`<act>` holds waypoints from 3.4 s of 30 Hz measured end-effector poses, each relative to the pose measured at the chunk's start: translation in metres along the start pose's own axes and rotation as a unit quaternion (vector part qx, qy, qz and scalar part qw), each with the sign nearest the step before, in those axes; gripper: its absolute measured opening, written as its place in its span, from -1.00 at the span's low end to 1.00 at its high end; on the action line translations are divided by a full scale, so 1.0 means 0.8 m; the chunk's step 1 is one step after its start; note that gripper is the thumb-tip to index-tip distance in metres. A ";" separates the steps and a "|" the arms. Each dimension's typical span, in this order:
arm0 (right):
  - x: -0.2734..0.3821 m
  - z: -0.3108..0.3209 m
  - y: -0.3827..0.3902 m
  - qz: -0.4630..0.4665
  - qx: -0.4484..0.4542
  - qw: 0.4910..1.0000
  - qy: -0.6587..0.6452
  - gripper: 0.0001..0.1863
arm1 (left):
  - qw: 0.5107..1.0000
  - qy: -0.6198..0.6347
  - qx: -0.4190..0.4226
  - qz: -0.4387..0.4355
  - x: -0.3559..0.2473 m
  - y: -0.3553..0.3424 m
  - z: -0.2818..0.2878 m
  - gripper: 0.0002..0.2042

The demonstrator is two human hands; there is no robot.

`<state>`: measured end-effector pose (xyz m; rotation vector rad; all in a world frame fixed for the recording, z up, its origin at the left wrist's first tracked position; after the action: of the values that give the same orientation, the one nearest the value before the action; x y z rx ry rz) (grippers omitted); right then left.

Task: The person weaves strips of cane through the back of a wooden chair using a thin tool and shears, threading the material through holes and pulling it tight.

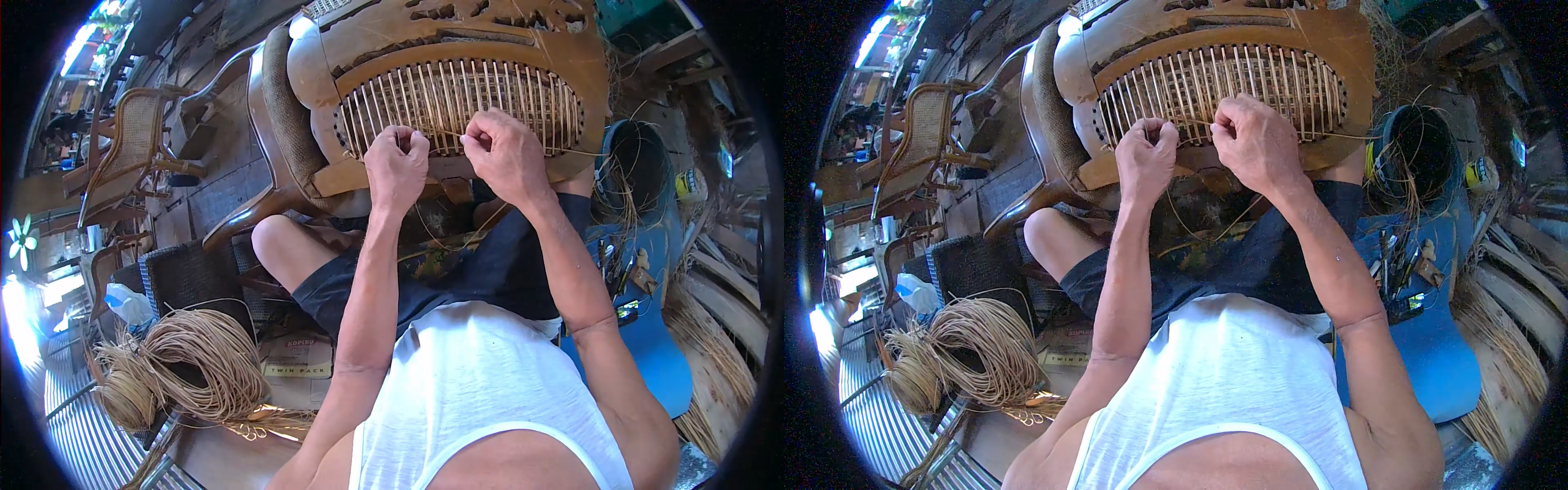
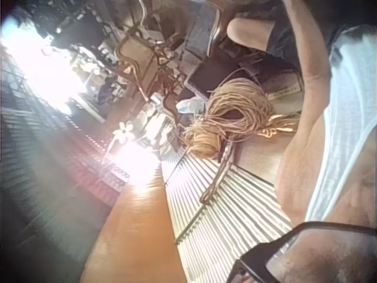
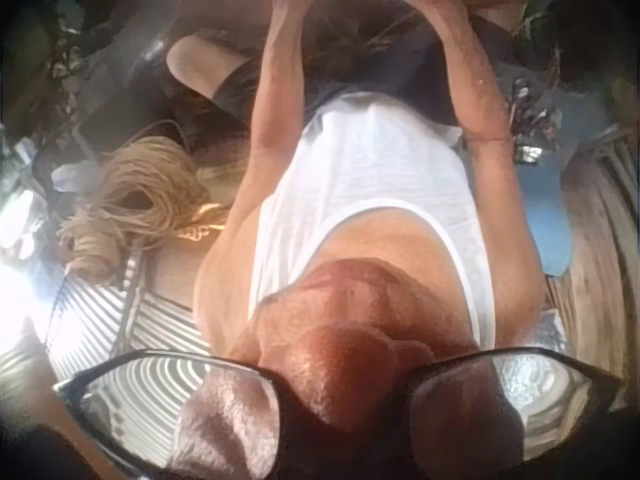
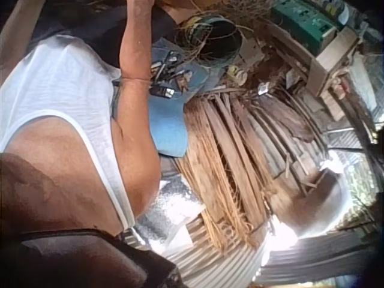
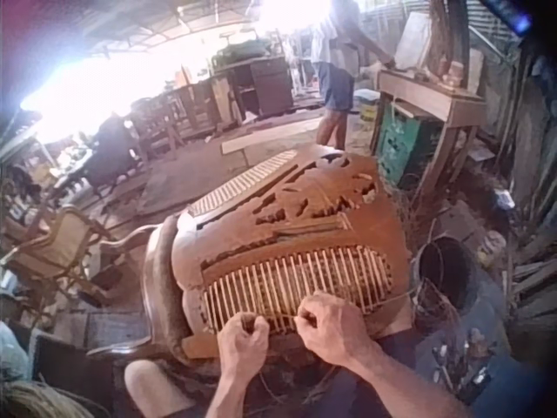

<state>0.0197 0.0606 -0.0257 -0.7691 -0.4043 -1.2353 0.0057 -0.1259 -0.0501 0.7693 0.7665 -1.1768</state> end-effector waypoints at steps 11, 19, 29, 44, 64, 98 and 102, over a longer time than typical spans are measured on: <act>0.000 -0.003 -0.001 -0.027 0.014 0.999 -0.019 -0.82 | 0.997 0.027 -0.047 0.048 0.005 0.019 0.026 -0.72; 0.000 -0.006 0.001 -0.028 0.016 0.999 0.014 -0.81 | 0.998 -0.029 -0.062 -0.010 -0.005 0.009 0.007 -0.71; -0.003 -0.005 0.001 -0.019 0.022 0.999 0.017 -0.82 | 0.991 -0.096 -0.062 -0.066 -0.004 0.003 0.001 -0.80; 0.014 -0.011 -0.007 -0.043 0.022 0.998 0.040 -0.83 | 0.989 -0.033 -0.126 -0.074 0.009 0.014 -0.014 -0.84; 0.008 -0.010 -0.009 -0.023 0.032 0.999 0.023 -0.88 | 0.996 0.034 -0.088 0.007 0.035 0.020 0.020 -0.73; 0.000 -0.002 -0.017 -0.044 0.081 0.996 -0.003 -0.86 | 0.995 0.009 -0.100 -0.012 0.020 0.023 0.004 -0.79; 0.007 -0.004 -0.026 -0.023 0.061 0.996 0.066 -0.87 | 0.994 0.010 -0.096 -0.043 0.033 0.020 0.002 -0.71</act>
<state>0.0015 0.0518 -0.0181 -0.5737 -0.3863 -1.2844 0.0268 -0.1370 -0.0698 0.5939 0.9216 -1.1540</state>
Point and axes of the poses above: each hand's wrist, its own y-axis away from the middle knuckle, its own z-axis out of the back of the hand, x = y × z, the point moved 2 cm from there along -y, towards the middle knuckle, and after that the axes turned 6 degrees about z, right-handed, at the moved point
